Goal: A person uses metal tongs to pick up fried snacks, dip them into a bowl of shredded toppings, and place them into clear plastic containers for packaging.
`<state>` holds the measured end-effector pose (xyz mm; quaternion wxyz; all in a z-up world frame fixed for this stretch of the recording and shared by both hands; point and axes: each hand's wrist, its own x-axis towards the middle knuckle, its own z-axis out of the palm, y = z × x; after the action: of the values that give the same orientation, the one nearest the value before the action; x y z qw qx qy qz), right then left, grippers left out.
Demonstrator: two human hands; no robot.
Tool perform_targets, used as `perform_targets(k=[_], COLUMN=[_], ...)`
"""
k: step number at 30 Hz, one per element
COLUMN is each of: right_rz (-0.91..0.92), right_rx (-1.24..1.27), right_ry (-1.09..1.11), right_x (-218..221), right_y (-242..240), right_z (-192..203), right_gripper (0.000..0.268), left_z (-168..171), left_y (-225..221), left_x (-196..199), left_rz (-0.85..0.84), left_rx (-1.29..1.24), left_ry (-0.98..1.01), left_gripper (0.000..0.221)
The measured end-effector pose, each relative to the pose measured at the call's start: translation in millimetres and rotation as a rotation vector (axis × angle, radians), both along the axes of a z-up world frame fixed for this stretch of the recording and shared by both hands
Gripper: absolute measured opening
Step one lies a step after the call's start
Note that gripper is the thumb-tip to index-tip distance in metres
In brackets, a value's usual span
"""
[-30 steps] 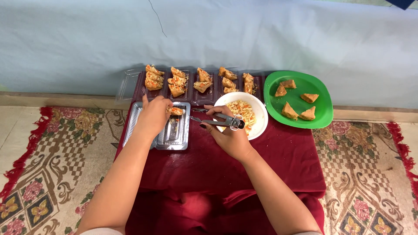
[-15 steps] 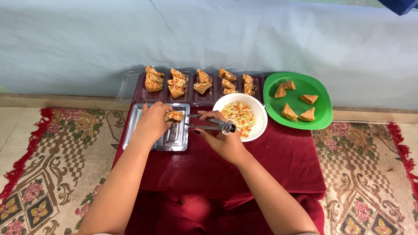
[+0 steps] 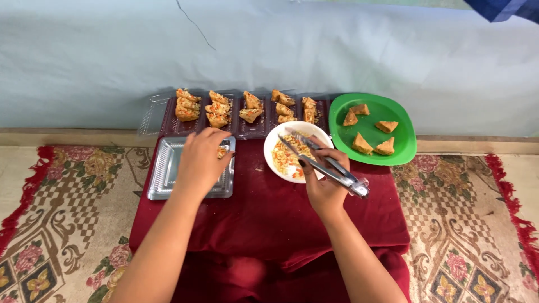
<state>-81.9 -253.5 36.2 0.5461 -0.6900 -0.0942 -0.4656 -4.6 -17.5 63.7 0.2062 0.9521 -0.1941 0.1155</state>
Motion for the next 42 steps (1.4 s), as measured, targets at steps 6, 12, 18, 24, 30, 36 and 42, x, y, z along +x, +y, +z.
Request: perform_targets(k=[6,12,18,24,30,36,42], right_rz=[-0.014,-0.008,-0.160,-0.419,-0.510,-0.295,0.556], right_rx=[0.008,0.023,0.008,-0.174,-0.276,-0.067,0.508], right_ry=[0.074,0.021,0.010,0.195,0.416,0.193,0.412], right_x=[-20.3,0.1,55.6,100.6,90.0,105.7,98.0], right_y=[-36.5,-59.2,-138.5,-184.4,-143.0,-172.1,-169.0], right_z=[-15.9,-16.9,13.3,-4.2,-3.3,-14.2,6.2], right_gripper=[0.024,0.028,0.037,0.045,0.039,0.031,0.038], left_z=[-28.3,-45.0,-25.9,-43.1,-64.7,-68.3,-49.0], left_y=[-57.4,-107.1,-128.5,-137.4,-132.3,-130.0,-122.4], left_x=[-14.8,-13.5,-4.7,13.6,18.7,25.2,22.9], left_rz=[-0.180,-0.237,-0.213,-0.233,-0.122,-0.184,-0.339], left_rx=[-0.389,-0.333,-0.590,-0.777,-0.985,-1.110,-1.077], left_ry=[-0.302,-0.171,-0.325,-0.176,-0.175,-0.014,0.099], left_gripper=[0.007,0.026,0.021,0.062,0.051,0.052,0.058])
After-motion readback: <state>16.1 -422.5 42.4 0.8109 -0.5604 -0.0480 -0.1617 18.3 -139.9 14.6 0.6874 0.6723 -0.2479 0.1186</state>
